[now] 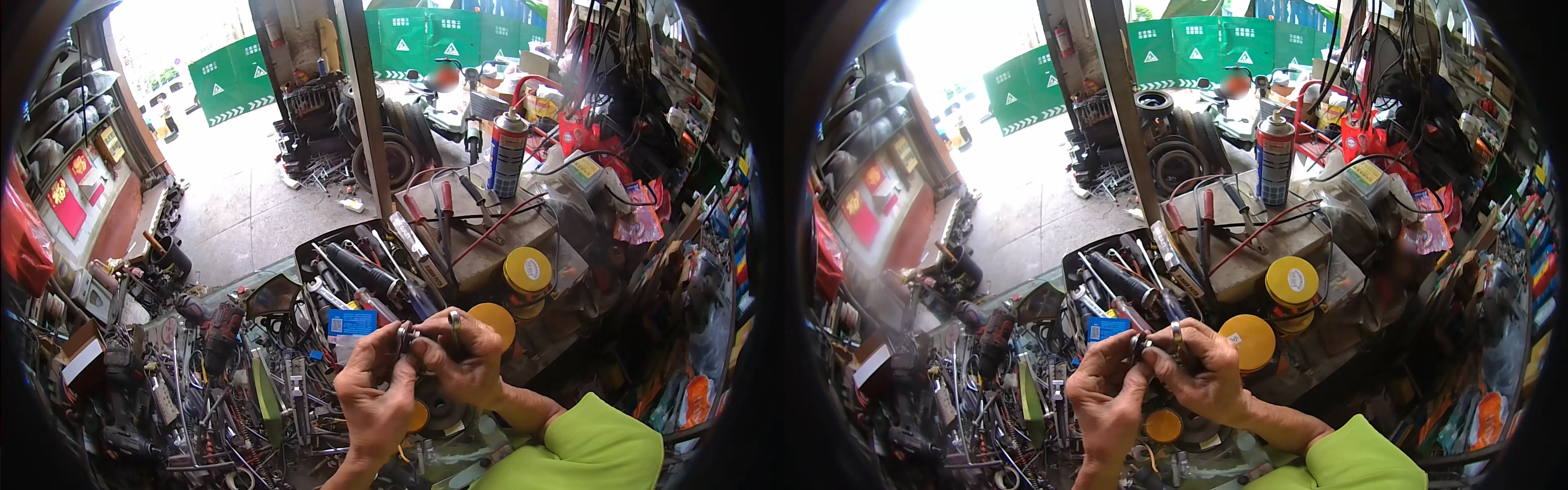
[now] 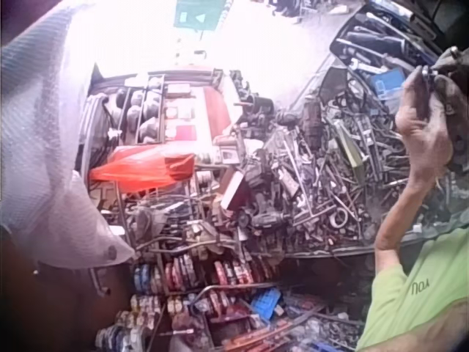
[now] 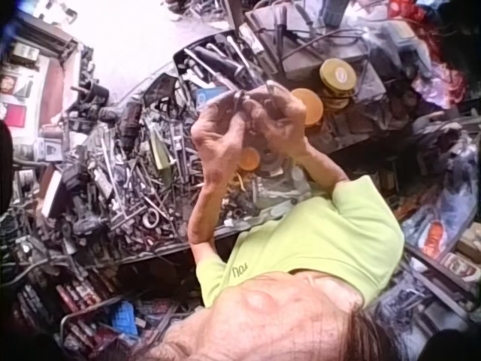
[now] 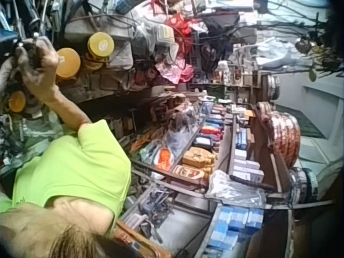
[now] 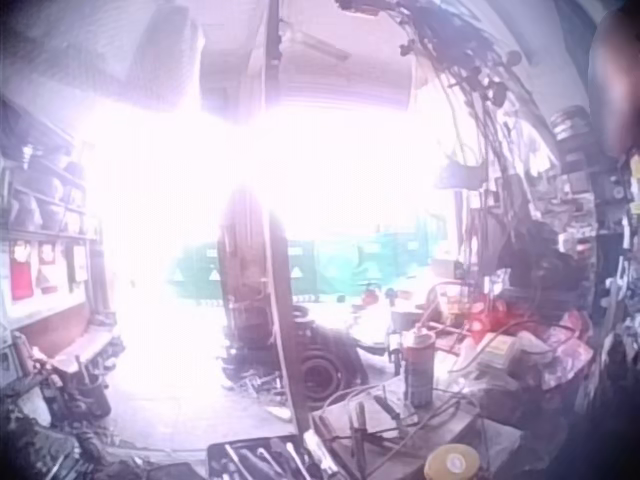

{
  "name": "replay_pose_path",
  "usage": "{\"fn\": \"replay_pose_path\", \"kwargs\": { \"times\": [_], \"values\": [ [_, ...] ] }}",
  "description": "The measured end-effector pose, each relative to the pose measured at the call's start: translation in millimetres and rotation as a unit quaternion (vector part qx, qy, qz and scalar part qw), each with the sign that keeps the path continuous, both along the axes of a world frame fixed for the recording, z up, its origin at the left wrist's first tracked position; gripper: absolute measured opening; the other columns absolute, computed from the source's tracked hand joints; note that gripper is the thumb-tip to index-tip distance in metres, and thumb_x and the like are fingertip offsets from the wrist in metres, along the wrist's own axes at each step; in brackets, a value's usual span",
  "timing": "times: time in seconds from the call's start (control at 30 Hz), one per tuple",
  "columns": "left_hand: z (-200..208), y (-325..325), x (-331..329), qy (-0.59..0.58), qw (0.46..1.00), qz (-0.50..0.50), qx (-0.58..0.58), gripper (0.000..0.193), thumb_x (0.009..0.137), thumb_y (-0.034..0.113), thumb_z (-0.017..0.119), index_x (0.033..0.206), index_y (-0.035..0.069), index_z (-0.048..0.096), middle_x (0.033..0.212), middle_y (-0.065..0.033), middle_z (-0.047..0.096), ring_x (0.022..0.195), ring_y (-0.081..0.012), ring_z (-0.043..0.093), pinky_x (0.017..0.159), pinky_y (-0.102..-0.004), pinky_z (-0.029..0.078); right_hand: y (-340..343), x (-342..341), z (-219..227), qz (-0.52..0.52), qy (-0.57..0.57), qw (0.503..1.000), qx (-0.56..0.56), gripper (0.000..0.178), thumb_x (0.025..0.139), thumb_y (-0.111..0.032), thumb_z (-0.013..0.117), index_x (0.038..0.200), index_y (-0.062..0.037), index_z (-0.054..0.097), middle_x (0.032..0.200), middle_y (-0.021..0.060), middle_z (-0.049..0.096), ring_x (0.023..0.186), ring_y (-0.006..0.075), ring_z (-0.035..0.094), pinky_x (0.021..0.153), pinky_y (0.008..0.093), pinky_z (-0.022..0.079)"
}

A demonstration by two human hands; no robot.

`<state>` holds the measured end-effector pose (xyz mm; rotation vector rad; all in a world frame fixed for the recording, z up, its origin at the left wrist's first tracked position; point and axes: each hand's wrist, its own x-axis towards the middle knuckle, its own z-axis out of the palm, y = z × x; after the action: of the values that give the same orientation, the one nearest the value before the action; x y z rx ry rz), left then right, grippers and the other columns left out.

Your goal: The person assembles a small mechanical component using a wrench and other hand tools. They tighten a nut onto a threaded shaft, adjust the fit, and reposition the parts repeatedly on a cluttered workbench.

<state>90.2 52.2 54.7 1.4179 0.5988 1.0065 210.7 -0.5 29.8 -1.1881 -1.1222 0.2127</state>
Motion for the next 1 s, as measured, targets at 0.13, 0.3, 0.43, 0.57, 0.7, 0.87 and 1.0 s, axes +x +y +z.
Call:
{"fn": "replay_pose_path", "kwargs": {
  "times": [0.13,0.3,0.43,0.57,0.7,0.87,1.0],
  "values": [
    [10.8,1.0,-5.1,-0.027,0.986,-0.045,-0.157,0.027,0.092,0.000,0.057,0.118,-0.004,0.062,0.106,-0.0097,0.066,0.088,-0.0158,0.068,0.070,-0.0293,0.059,-2.3,7.9,0.6,0.032,0.082,0.995,-0.040,0.015,0.086,-0.009,0.071,0.097,0.0012,0.069,0.085,0.0071,0.066,0.073,0.0113,0.062,0.063,0.0254,0.049],
    [6.6,6.6,-5.3,-0.052,0.968,-0.073,-0.233,0.020,0.093,-0.001,0.058,0.111,-0.002,0.066,0.105,-0.0118,0.067,0.086,-0.0198,0.070,0.072,-0.0324,0.061,-11.2,9.3,8.0,0.124,0.216,0.965,-0.076,0.017,0.090,-0.011,0.068,0.102,0.0020,0.069,0.090,0.0030,0.066,0.078,0.0072,0.063,0.068,0.0213,0.050],
    [7.0,11.0,-10.0,-0.048,0.975,-0.070,-0.203,0.017,0.088,-0.005,0.063,0.104,-0.002,0.069,0.096,-0.0100,0.070,0.084,-0.0173,0.069,0.075,-0.0299,0.060,-14.5,13.3,3.1,0.141,0.185,0.970,-0.072,0.018,0.091,-0.011,0.067,0.104,0.0019,0.068,0.090,0.0012,0.065,0.080,0.0061,0.062,0.070,0.0205,0.051],
    [5.1,8.5,-9.6,-0.060,0.984,-0.058,-0.154,0.015,0.086,-0.007,0.064,0.100,-0.004,0.068,0.106,-0.0133,0.065,0.090,-0.0160,0.067,0.076,-0.0286,0.059,-15.8,14.0,8.6,0.149,0.184,0.968,-0.081,0.018,0.091,-0.011,0.067,0.104,0.0019,0.069,0.087,0.0014,0.064,0.081,0.0060,0.062,0.069,0.0205,0.050],
    [0.8,9.6,-6.3,-0.054,0.989,-0.055,-0.130,0.009,0.088,-0.007,0.062,0.097,-0.006,0.064,0.120,-0.0171,0.056,0.095,-0.0183,0.066,0.076,-0.0295,0.060,-12.1,14.8,1.1,0.143,0.159,0.974,-0.070,0.019,0.092,-0.012,0.066,0.105,0.0018,0.069,0.085,0.0018,0.063,0.078,0.0060,0.060,0.067,0.0207,0.049],
    [6.0,13.0,-5.0,-0.063,0.976,-0.120,-0.170,0.007,0.089,-0.007,0.061,0.093,-0.005,0.056,0.123,-0.0194,0.054,0.093,-0.0228,0.067,0.077,-0.0332,0.062,-10.9,21.6,-6.2,0.157,0.137,0.973,-0.104,0.020,0.093,-0.014,0.065,0.106,0.0008,0.069,0.083,0.0008,0.062,0.074,0.0049,0.055,0.063,0.0212,0.045],
    [3.8,18.0,-7.5,-0.011,0.974,-0.143,-0.178,0.014,0.090,-0.002,0.061,0.103,-0.003,0.055,0.118,-0.0168,0.057,0.089,-0.0222,0.068,0.077,-0.0333,0.061,-12.5,20.1,-3.0,0.179,0.195,0.956,-0.124,0.021,0.093,-0.014,0.065,0.107,0.0013,0.068,0.082,-0.0004,0.063,0.074,0.0036,0.055,0.064,0.0204,0.046]
  ]
}}
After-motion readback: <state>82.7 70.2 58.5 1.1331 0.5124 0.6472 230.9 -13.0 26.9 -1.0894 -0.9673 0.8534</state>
